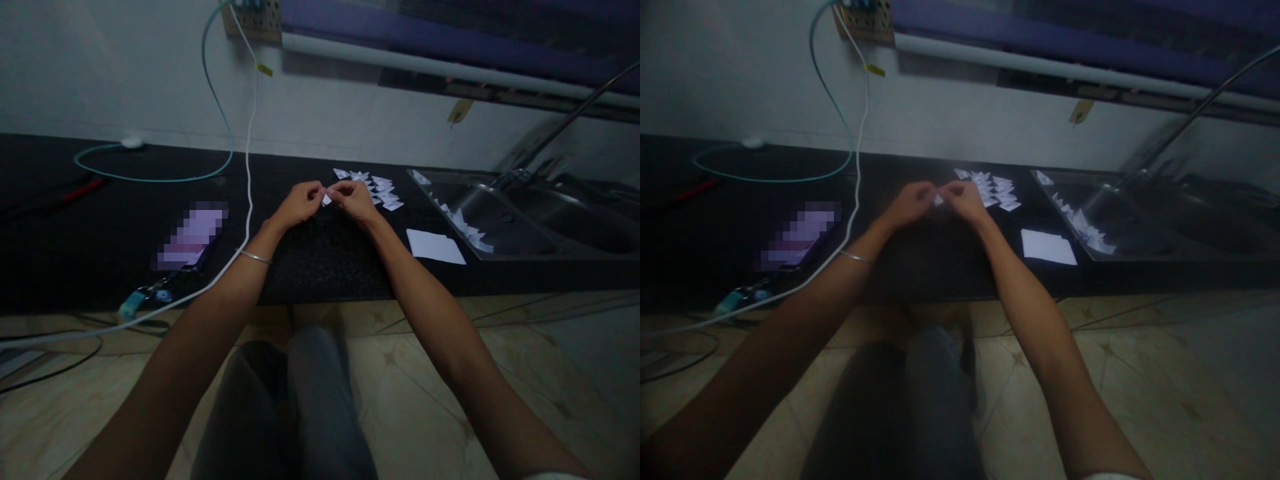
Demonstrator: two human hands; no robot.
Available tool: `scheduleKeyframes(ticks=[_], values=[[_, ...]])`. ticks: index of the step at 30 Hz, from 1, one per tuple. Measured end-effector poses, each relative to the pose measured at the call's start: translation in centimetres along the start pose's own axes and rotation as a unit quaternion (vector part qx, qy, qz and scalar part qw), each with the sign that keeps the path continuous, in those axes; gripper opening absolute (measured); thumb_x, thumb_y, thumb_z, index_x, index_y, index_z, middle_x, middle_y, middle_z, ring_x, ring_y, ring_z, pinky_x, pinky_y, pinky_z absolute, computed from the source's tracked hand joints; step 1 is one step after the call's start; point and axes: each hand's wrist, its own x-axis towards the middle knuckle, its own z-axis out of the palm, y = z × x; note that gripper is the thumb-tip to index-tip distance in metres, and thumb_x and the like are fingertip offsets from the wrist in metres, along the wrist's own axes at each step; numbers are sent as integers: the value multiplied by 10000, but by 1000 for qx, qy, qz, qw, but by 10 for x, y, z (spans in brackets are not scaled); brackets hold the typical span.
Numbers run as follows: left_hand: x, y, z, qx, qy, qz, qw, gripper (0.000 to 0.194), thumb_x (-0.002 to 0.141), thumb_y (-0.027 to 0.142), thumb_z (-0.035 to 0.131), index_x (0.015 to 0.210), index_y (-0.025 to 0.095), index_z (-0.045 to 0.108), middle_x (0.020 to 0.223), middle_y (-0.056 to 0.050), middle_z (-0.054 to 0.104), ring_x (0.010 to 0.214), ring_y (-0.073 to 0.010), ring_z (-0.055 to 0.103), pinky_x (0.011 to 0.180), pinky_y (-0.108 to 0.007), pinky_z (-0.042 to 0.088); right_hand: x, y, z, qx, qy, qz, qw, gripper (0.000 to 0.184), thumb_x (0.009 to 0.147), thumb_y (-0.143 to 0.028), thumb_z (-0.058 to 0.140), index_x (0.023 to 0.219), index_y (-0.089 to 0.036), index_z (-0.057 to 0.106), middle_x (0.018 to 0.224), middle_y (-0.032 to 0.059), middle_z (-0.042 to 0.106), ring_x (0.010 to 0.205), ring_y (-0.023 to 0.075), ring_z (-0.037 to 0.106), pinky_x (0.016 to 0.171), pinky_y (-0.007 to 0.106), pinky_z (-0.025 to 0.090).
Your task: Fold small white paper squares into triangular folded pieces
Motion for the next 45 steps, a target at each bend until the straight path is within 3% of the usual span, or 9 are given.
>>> scheduleKeyframes(ticks=[6, 13, 22, 29, 37, 45], values=[[5, -5, 4, 47, 72, 41, 995, 333, 1005, 410, 523, 753, 199, 571, 645, -11, 593, 631, -151, 568, 626, -266, 462, 2, -3, 10, -11, 68, -42, 997, 441, 733, -622, 796, 814, -193, 739, 791, 51, 731, 803, 196, 659, 707, 332, 552], [6, -1, 11, 16, 133, 59, 989, 404, 1020, 513, 492, 797, 196, 606, 705, -38, 641, 690, -173, 657, 668, -302, 552, 0, -4, 20, -18, 137, -80, 987, 445, 813, -636, 711, 880, -201, 775, 860, 70, 753, 891, 237, 700, 742, 377, 577], [12, -9, 9, -29, 167, 39, 985, 514, 1011, 648, 420, 872, 192, 615, 648, -23, 608, 555, -143, 639, 507, -250, 489, 5, 4, 17, -2, 178, -82, 981, 465, 834, -654, 676, 898, -203, 769, 887, 80, 747, 909, 232, 698, 747, 382, 586], [19, -25, 11, -82, 209, 16, 974, 550, 981, 729, 376, 902, 219, 567, 579, 16, 538, 465, -106, 560, 423, -216, 388, 2, -1, 13, -14, 121, -93, 988, 367, 806, -567, 755, 846, -203, 742, 818, 53, 725, 849, 213, 679, 773, 380, 576], [24, -31, 7, -79, 272, 60, 957, 551, 949, 745, 419, 812, 225, 541, 630, -1, 486, 642, -157, 597, 563, -272, 468, -6, -11, 22, -121, 50, -165, 978, 292, 878, -503, 701, 875, -212, 691, 883, 51, 709, 861, 208, 635, 840, 382, 524], [17, -18, 9, -31, 241, 76, 967, 464, 990, 627, 497, 769, 221, 537, 695, -25, 542, 761, -188, 616, 672, -309, 491, -2, -13, 18, -16, 33, -145, 989, 453, 842, -661, 675, 892, -211, 683, 844, 40, 673, 817, 182, 614, 762, 339, 530]])
